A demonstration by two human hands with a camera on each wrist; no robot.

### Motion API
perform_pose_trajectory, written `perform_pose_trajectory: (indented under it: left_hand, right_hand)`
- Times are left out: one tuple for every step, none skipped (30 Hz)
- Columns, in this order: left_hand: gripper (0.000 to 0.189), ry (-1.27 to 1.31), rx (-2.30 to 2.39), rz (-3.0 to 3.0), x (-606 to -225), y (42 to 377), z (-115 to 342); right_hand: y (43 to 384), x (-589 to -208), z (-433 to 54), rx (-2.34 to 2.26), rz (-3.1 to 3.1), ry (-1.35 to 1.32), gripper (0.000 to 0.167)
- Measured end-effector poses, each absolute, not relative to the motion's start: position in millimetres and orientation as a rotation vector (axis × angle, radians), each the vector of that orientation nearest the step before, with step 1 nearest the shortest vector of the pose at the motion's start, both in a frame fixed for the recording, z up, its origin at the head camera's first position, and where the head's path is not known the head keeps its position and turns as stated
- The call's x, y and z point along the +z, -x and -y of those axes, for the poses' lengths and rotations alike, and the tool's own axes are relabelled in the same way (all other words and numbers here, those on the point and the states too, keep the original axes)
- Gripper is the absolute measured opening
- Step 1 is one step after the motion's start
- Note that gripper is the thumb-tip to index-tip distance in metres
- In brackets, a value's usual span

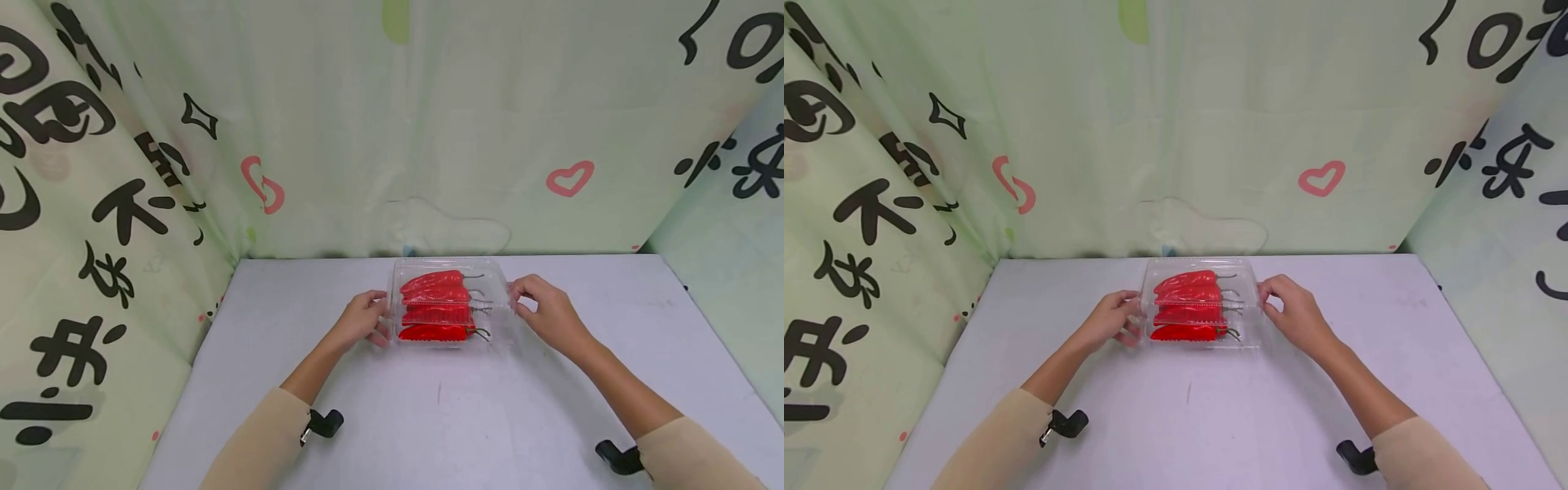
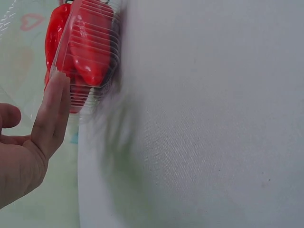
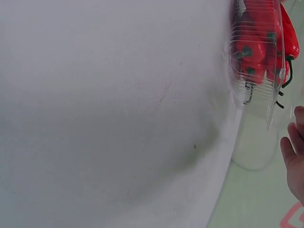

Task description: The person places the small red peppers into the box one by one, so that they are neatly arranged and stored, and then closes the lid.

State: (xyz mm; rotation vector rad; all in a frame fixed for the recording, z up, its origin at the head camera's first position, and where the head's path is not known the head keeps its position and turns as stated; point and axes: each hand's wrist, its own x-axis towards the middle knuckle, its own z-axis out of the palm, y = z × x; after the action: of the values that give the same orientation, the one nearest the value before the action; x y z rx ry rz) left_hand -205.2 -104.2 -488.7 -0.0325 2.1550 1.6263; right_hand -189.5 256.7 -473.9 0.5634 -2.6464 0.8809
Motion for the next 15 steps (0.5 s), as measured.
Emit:
perform_pose_trajectory:
  left_hand:
    - [0.044, 0.029, 1.636, -2.143, -488.3, 203.8, 104.7]
    - [0.044, 0.026, 1.645, -2.132, -487.6, 202.5, 105.3]
    - [0.044, 0.024, 1.651, -2.124, -486.9, 201.2, 105.7]
    - [0.044, 0.030, 1.652, -2.117, -486.1, 199.9, 106.0]
    - [0.045, 0.033, 1.653, -2.114, -485.1, 198.6, 106.2]
    - [0.045, 0.039, 1.652, -2.112, -484.4, 197.5, 106.4]
    - [0.046, 0.044, 1.649, -2.112, -483.7, 196.3, 106.5]
    - [0.047, 0.052, 1.644, -2.111, -482.9, 195.3, 106.6]
    - [0.048, 0.058, 1.637, -2.112, -482.3, 194.2, 106.7]
    - [0.049, 0.062, 1.633, -2.112, -481.9, 193.0, 106.8]
    - [0.050, 0.064, 1.635, -2.110, -481.7, 192.0, 106.9]
    - [0.050, 0.069, 1.635, -2.105, -481.5, 190.9, 107.1]
    - [0.050, 0.068, 1.635, -2.102, -481.7, 189.8, 107.4]
    - [0.051, 0.060, 1.637, -2.099, -482.1, 188.8, 107.7]
    - [0.052, 0.052, 1.637, -2.094, -482.4, 187.8, 108.0]
  right_hand:
    - [189.4, -474.8, -256.6, 0.878, 2.641, -0.566, 0.030]
    - [189.2, -475.6, -256.5, 0.877, 2.633, -0.570, 0.031]
    - [189.0, -476.4, -256.4, 0.877, 2.625, -0.575, 0.031]
    - [188.8, -477.2, -256.4, 0.879, 2.616, -0.582, 0.032]
    - [188.5, -477.9, -256.4, 0.880, 2.611, -0.587, 0.032]
    - [188.2, -478.6, -256.4, 0.880, 2.611, -0.590, 0.032]
    - [187.9, -479.3, -256.4, 0.878, 2.613, -0.594, 0.032]
    - [187.7, -480.0, -256.3, 0.870, 2.620, -0.594, 0.032]
    - [187.5, -480.8, -256.2, 0.862, 2.627, -0.593, 0.032]
    - [187.0, -481.3, -256.2, 0.857, 2.635, -0.593, 0.032]
    - [186.6, -481.7, -256.3, 0.852, 2.645, -0.591, 0.031]
    - [186.1, -482.2, -256.4, 0.848, 2.654, -0.590, 0.030]
    - [185.5, -482.6, -256.5, 0.848, 2.660, -0.589, 0.029]
    - [184.7, -482.6, -256.6, 0.857, 2.663, -0.589, 0.028]
    - [183.8, -482.8, -257.0, 0.865, 2.669, -0.589, 0.027]
